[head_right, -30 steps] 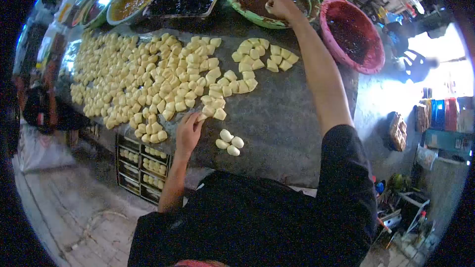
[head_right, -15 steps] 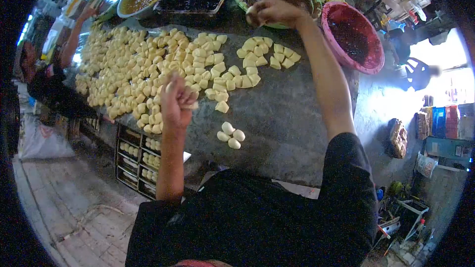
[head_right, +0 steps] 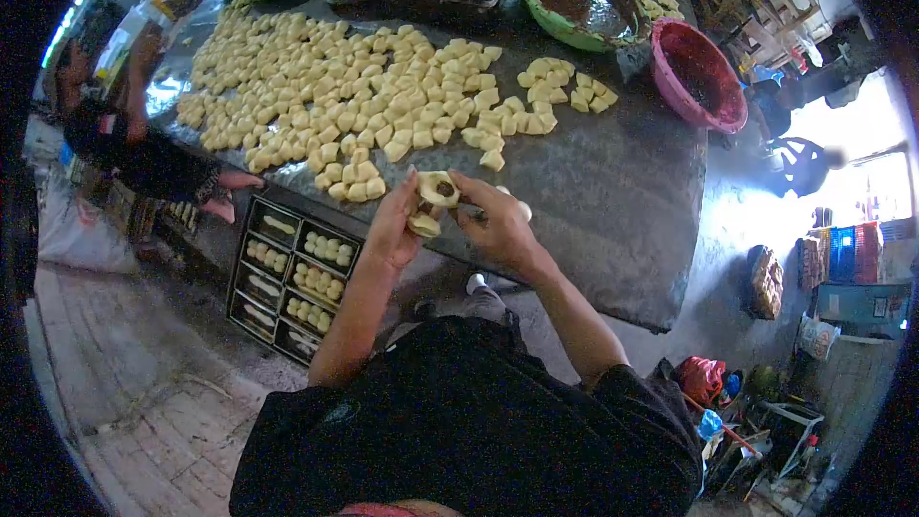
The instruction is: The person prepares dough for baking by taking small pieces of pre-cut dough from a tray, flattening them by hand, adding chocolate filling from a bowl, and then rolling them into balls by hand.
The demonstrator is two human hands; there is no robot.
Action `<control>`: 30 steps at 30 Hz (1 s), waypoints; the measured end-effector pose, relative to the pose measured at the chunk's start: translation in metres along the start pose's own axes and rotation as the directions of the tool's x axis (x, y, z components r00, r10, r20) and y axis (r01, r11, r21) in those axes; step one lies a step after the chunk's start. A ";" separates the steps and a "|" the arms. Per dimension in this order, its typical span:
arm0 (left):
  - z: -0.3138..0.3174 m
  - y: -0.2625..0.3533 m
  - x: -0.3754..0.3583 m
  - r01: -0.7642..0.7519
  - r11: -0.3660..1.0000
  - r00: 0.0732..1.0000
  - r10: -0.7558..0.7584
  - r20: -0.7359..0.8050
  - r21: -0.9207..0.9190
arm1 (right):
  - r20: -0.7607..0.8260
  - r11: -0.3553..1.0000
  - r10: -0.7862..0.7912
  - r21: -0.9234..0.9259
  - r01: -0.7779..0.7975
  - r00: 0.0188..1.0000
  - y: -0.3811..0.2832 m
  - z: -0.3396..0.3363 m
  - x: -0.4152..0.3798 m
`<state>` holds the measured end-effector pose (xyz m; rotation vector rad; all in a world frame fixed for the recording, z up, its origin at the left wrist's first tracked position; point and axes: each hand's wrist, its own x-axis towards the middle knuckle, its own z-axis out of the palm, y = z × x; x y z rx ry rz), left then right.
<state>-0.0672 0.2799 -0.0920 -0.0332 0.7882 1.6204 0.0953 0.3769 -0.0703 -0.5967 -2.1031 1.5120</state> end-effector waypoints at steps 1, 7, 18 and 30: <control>-0.001 0.003 -0.013 -0.033 0.998 0.999 0.032 0.019 0.047 | -0.015 0.953 -0.137 -0.274 0.128 0.990 -0.009 0.010 -0.007; 0.004 0.015 -0.094 -0.579 0.320 0.797 0.415 0.438 0.750 | -0.102 0.887 0.082 0.462 -0.026 0.991 -0.035 0.052 -0.039; 0.035 0.009 -0.137 -0.826 0.310 0.544 0.660 0.519 0.472 | -0.313 0.880 -0.463 -0.053 0.471 0.829 -0.121 0.069 -0.067; 0.064 0.001 -0.061 -0.930 -0.135 0.254 0.432 0.865 0.341 | -0.093 0.316 0.396 0.948 -0.040 0.913 -0.073 0.012 -0.037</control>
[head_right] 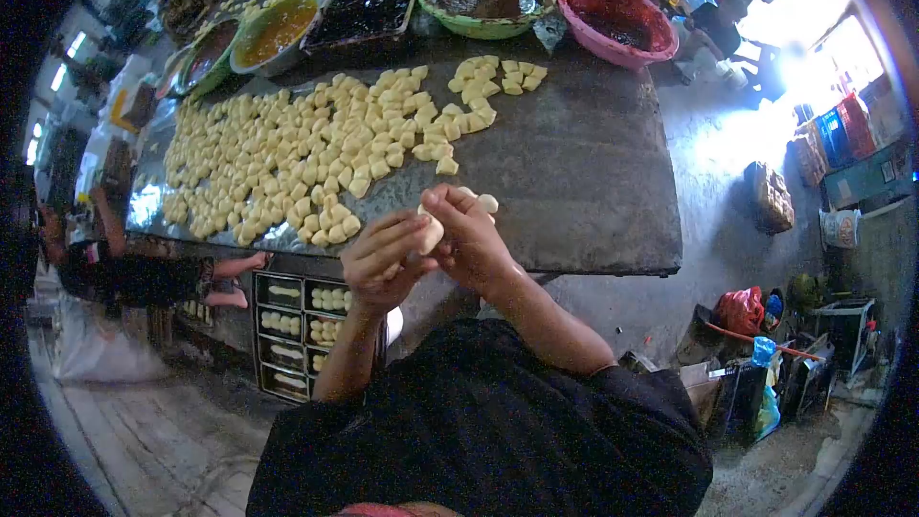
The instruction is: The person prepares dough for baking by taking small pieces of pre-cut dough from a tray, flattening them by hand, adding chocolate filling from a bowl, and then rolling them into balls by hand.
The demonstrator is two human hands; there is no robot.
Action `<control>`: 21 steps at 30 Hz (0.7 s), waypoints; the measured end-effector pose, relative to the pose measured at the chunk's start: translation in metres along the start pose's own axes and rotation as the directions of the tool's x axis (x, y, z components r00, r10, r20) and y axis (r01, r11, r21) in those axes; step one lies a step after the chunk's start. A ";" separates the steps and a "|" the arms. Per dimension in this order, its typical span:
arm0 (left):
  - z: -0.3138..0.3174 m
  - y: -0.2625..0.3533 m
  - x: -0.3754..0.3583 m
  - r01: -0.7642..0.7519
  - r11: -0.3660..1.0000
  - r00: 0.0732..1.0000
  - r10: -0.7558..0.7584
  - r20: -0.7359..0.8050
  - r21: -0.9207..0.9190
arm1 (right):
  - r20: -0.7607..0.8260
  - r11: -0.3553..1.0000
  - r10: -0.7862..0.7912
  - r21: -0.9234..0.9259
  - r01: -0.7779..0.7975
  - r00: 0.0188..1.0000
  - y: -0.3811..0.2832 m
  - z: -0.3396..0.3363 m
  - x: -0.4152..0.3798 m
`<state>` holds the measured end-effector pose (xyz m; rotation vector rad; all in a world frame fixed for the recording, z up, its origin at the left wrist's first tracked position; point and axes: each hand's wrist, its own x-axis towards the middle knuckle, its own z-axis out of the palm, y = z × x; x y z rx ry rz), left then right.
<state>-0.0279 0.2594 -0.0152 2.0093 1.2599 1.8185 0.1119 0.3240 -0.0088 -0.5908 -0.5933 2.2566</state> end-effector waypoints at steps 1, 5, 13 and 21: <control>0.004 -0.006 0.004 -0.072 0.992 0.997 0.068 0.040 0.108 | 0.003 0.993 0.084 0.084 -0.084 0.996 -0.006 -0.002 0.004; 0.028 -0.021 0.024 0.200 0.980 0.973 -0.198 -0.121 0.001 | -0.036 0.835 -0.363 -0.455 0.308 0.931 -0.019 -0.003 0.014; 0.071 -0.048 0.038 0.671 0.624 0.652 -0.754 -0.081 -0.401 | 0.236 0.445 -0.460 -0.773 0.452 0.856 -0.057 -0.038 0.047; 0.087 -0.095 0.031 0.797 0.604 0.596 -0.779 0.195 -0.026 | 0.013 0.580 -0.167 -0.807 0.109 0.986 -0.071 -0.094 0.065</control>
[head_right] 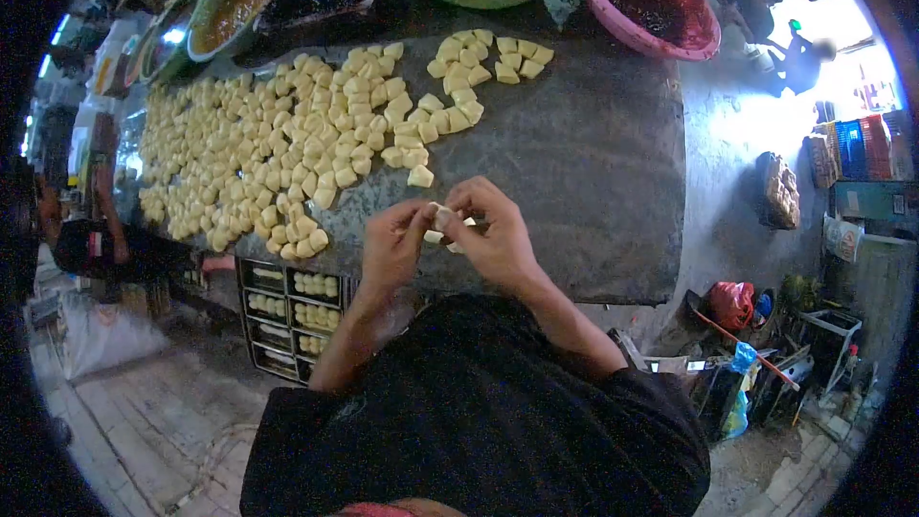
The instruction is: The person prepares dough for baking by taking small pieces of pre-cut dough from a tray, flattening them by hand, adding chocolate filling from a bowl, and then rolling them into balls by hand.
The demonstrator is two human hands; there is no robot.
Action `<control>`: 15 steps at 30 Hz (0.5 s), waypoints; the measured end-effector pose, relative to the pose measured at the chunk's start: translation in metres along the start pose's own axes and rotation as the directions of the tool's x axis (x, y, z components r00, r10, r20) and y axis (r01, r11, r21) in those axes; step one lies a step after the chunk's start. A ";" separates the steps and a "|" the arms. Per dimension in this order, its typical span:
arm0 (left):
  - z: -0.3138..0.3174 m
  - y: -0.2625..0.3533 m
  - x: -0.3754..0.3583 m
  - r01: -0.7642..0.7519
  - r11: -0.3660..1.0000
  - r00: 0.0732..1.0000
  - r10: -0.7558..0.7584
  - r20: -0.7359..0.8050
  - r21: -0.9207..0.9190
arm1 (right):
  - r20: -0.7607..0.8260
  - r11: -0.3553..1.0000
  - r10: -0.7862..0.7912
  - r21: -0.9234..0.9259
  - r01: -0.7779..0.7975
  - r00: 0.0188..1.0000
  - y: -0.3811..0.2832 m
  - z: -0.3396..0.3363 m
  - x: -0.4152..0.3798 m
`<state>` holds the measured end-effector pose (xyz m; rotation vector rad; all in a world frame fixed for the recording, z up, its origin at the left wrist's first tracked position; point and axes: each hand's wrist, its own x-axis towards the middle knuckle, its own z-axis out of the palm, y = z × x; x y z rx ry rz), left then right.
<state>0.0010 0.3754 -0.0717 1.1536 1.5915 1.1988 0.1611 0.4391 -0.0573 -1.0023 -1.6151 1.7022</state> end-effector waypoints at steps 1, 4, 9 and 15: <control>0.000 0.000 0.001 0.022 0.999 0.999 -0.020 0.045 -0.032 | 0.005 0.996 -0.041 0.084 0.041 0.999 0.004 -0.006 0.002; -0.001 0.007 0.009 -0.181 0.971 0.978 0.194 0.072 -0.153 | -0.060 0.980 0.003 0.199 0.010 0.998 -0.008 -0.013 0.005; -0.012 0.022 0.010 -0.430 0.863 0.892 0.451 0.021 -0.266 | 0.035 0.997 -0.074 0.010 0.074 0.997 -0.043 -0.039 -0.024; -0.028 -0.006 -0.020 -0.267 0.816 0.960 0.180 -0.214 -0.513 | 0.028 0.754 -0.259 -0.619 0.220 0.965 0.092 -0.054 -0.075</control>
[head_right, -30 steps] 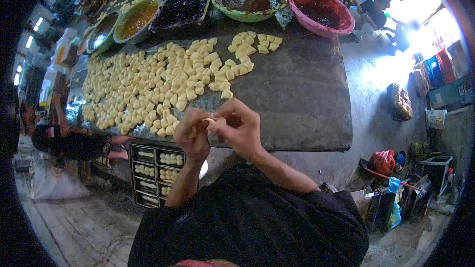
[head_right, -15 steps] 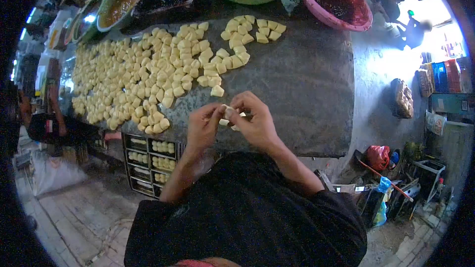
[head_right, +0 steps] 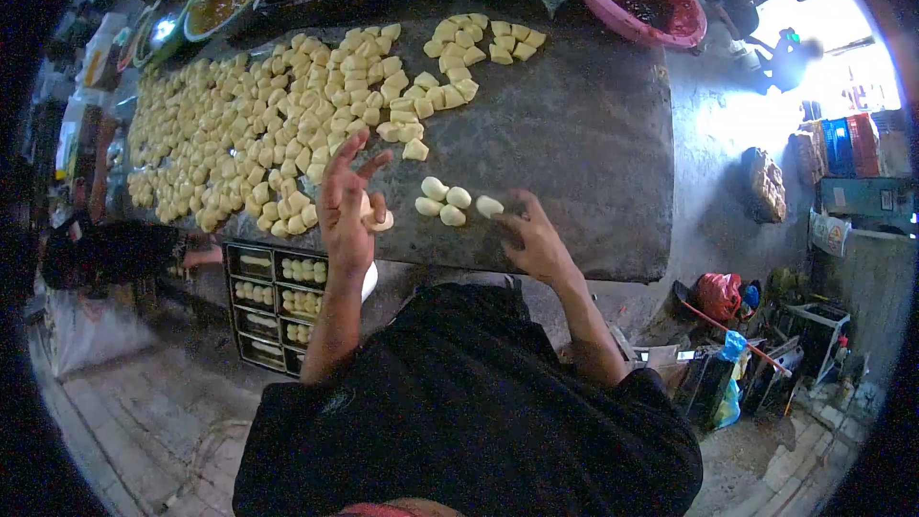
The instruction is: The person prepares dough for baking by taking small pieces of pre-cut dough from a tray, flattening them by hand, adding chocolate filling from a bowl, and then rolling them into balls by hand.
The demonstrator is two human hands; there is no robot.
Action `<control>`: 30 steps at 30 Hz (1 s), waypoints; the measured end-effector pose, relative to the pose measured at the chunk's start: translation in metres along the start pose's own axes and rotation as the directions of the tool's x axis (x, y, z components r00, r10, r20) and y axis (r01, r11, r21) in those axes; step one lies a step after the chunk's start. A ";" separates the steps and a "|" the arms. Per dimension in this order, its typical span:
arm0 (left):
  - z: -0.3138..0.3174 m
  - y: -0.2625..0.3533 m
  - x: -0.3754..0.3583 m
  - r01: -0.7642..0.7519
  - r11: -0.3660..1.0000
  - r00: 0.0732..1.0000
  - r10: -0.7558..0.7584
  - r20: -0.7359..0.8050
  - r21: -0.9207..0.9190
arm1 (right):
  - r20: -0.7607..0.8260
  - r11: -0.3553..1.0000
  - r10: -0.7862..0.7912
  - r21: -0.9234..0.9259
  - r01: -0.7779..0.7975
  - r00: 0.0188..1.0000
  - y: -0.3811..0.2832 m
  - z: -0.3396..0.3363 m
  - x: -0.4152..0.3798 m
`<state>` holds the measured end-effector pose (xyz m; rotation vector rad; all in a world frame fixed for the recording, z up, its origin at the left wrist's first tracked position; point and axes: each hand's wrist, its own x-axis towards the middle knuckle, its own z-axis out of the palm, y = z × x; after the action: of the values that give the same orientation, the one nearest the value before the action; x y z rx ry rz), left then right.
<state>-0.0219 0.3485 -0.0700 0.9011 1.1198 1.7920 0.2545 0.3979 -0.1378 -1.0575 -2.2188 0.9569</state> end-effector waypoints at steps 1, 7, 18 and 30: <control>-0.003 0.001 -0.005 0.016 1.000 0.998 -0.016 -0.056 0.000 | 0.072 0.984 -0.002 -0.178 0.015 0.997 -0.004 0.003 -0.007; -0.002 -0.007 -0.044 0.160 0.948 0.977 -0.192 0.094 0.274 | -0.020 0.910 0.123 0.401 -0.105 0.992 -0.089 0.047 0.007; -0.058 -0.047 -0.051 0.241 0.934 0.939 -0.293 0.180 0.264 | 0.059 0.268 0.369 0.949 -0.167 0.928 -0.119 0.078 0.014; 0.013 0.022 -0.036 -0.679 0.516 0.732 0.527 0.432 0.522 | 0.131 0.494 0.332 0.819 -0.290 0.934 -0.129 0.049 0.031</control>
<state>-0.0015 0.3148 -0.0500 2.1102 1.4202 1.7383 0.1446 0.3467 -0.0657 -0.9652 -1.1987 1.8686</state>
